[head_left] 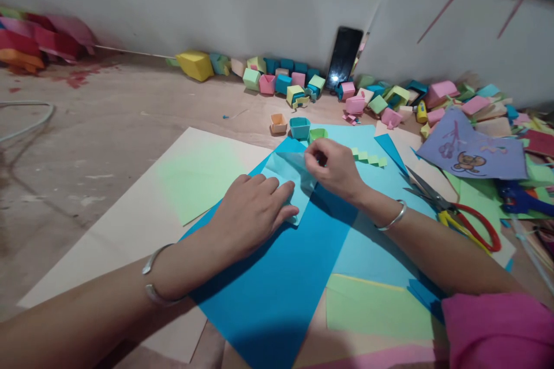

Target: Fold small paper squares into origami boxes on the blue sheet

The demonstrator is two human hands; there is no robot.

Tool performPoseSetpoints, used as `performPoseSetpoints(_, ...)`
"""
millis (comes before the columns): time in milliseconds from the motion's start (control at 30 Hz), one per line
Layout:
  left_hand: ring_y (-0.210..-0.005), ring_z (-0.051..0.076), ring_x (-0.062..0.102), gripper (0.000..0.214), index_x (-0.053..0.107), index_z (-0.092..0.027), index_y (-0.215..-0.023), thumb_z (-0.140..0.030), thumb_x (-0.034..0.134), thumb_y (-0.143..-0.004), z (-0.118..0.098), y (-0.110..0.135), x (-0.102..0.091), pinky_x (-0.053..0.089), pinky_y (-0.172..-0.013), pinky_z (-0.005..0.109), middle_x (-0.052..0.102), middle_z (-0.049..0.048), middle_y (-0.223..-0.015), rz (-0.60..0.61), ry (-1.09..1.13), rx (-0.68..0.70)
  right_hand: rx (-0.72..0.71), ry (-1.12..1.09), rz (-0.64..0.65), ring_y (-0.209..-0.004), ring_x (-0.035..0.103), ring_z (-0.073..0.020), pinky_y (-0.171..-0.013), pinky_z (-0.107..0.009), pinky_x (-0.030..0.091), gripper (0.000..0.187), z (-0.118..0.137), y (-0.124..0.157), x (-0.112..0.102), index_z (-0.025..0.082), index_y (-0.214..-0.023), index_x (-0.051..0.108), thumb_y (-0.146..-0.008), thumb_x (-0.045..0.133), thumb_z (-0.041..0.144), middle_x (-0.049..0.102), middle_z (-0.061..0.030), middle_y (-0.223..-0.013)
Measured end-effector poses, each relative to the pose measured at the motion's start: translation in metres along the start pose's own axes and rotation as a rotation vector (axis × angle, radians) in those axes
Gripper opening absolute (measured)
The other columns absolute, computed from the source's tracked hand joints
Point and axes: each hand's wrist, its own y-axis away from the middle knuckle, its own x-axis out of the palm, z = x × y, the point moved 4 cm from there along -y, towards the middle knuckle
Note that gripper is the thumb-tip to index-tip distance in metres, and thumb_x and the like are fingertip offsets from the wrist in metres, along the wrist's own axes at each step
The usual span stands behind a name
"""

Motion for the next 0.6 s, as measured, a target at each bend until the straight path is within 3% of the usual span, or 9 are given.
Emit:
performPoseSetpoints(67,-0.081,0.027,0.056,0.036,0.061,-0.023,-0.115,-0.048,0.044,-0.095,0.002,-0.002,0.000,0.031,-0.062,0.035,0.062,0.0079,-0.089,0.022,-0.004,0.008,0.063,0.085,-0.026,-0.066,0.049,-0.0138,-0.063,-0.027,0.036,0.011,-0.008,-0.003,-0.007,0.019,-0.071,0.050,-0.080,0.048,0.016,0.054,-0.0008,-0.069)
performPoseSetpoints(133,-0.083,0.027,0.055,0.032,0.063,-0.026,-0.113,-0.047,0.048,-0.094,0.004,-0.003,0.001,0.030,-0.062,0.034,0.062,0.0075,-0.090,0.032,-0.026,0.011,0.067,0.246,0.060,-0.069,0.048,-0.0155,-0.062,-0.028,0.033,0.010,-0.014,-0.005,-0.005,0.019,-0.069,0.049,-0.078,0.050,0.013,0.055,-0.0031,-0.072)
performPoseSetpoints(233,-0.084,0.026,0.055,0.028,0.064,-0.029,-0.114,-0.042,0.055,-0.091,0.008,-0.003,0.002,0.029,-0.062,0.033,0.061,0.0069,-0.092,0.027,-0.044,0.006,0.019,0.517,0.211,-0.078,0.048,-0.0202,-0.059,-0.030,0.027,0.008,-0.017,-0.003,0.004,0.017,-0.074,0.053,-0.079,0.050,0.010,0.057,-0.0098,-0.085)
performPoseSetpoints(333,-0.083,0.026,0.055,0.027,0.063,-0.028,-0.115,-0.038,0.054,-0.092,0.011,-0.003,0.002,0.029,-0.061,0.033,0.061,0.0070,-0.092,0.044,-0.038,-0.008,-0.112,0.683,0.183,-0.084,0.045,-0.0234,-0.060,-0.033,0.024,0.017,-0.010,0.000,0.009,0.015,-0.087,0.058,-0.086,0.043,0.007,0.057,-0.0135,-0.095)
performPoseSetpoints(467,-0.080,0.025,0.057,0.024,0.067,-0.023,-0.107,-0.019,0.047,-0.093,0.016,-0.004,0.003,0.032,-0.061,0.034,0.062,0.0073,-0.088,0.099,-0.031,-0.021,-0.441,0.660,0.305,-0.080,0.041,-0.0210,-0.061,-0.033,0.022,0.025,-0.001,0.005,0.019,0.016,-0.089,0.060,-0.094,0.037,0.007,0.057,-0.0095,-0.089)
performPoseSetpoints(600,-0.080,0.024,0.057,0.023,0.069,-0.019,-0.090,-0.017,0.046,-0.092,0.020,-0.007,0.005,0.038,-0.064,0.035,0.063,0.0086,-0.088,0.081,-0.006,-0.002,-0.476,0.627,0.358,-0.075,0.039,-0.0189,-0.061,-0.033,0.021,0.024,-0.009,0.003,0.020,0.015,-0.084,0.060,-0.094,0.040,0.007,0.056,-0.0072,-0.083)
